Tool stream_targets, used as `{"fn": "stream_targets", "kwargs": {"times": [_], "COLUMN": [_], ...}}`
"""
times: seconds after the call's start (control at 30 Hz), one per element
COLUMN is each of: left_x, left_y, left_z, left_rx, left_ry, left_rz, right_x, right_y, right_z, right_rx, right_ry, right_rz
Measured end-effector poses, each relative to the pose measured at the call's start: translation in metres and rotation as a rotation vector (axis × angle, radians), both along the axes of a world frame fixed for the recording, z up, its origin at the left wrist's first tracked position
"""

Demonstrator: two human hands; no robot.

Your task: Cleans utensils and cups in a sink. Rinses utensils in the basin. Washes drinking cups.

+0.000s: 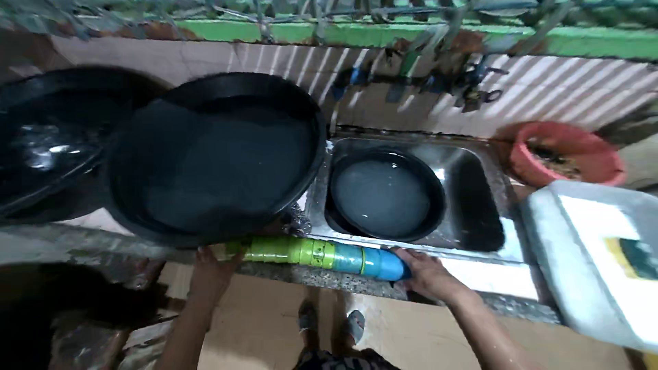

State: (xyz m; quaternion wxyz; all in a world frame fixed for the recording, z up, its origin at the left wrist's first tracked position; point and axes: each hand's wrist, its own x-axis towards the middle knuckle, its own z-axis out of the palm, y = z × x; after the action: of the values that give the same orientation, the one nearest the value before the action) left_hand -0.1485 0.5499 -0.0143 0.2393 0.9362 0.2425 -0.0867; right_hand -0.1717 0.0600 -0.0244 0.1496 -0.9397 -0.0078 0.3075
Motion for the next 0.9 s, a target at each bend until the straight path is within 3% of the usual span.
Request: {"fn": "stream_targets", "kwargs": {"times": [0.23,0.33,0.4,0.5,0.57,0.63,0.73,0.8,0.9], "left_x": [-0.019,-0.026,-0.028,-0.026,-0.023,-0.021,-0.008,-0.003,-0.005], "left_y": [-0.096,-0.151,-0.219,-0.357,-0.437,-0.487,-0.508,-0.507,-0.518], "left_z": [0.017,0.037,0.046,0.047,0.025,0.0,-0.008,-0.01,-0.008], "left_rx": [0.134,0.19,0.067,-0.092,0.0,0.087,0.162,0.156,0.174], "left_ry": [0.206,0.034,-0.076,0.007,0.098,0.152,0.203,0.196,0.24], "left_rz": [-0.336,-0.571,-0.747,-1.11,-1.35,-1.436,-1.412,-1.396,-1.4], "right_x": [-0.026,-0.037,-0.049,-0.059,-0.058,-0.064,-0.081,-0.095,-0.1], "right_y": [-0.077,-0.121,-0.156,-0.182,-0.188,-0.198,-0.214,-0.228,-0.278], "right_z": [0.005,0.002,-0.008,-0.014,-0.01,0.004,0.061,0.105,0.12], "right_rx": [-0.192,-0.15,-0.131,-0.118,-0.11,-0.168,-0.17,-0.1,-0.088], "right_ry": [0.008,-0.056,-0.107,-0.08,-0.054,-0.017,0.038,-0.02,-0.256], "right_rz": [-0.174,-0.193,-0.202,-0.232,-0.232,-0.227,-0.333,-0.509,-0.756]}}
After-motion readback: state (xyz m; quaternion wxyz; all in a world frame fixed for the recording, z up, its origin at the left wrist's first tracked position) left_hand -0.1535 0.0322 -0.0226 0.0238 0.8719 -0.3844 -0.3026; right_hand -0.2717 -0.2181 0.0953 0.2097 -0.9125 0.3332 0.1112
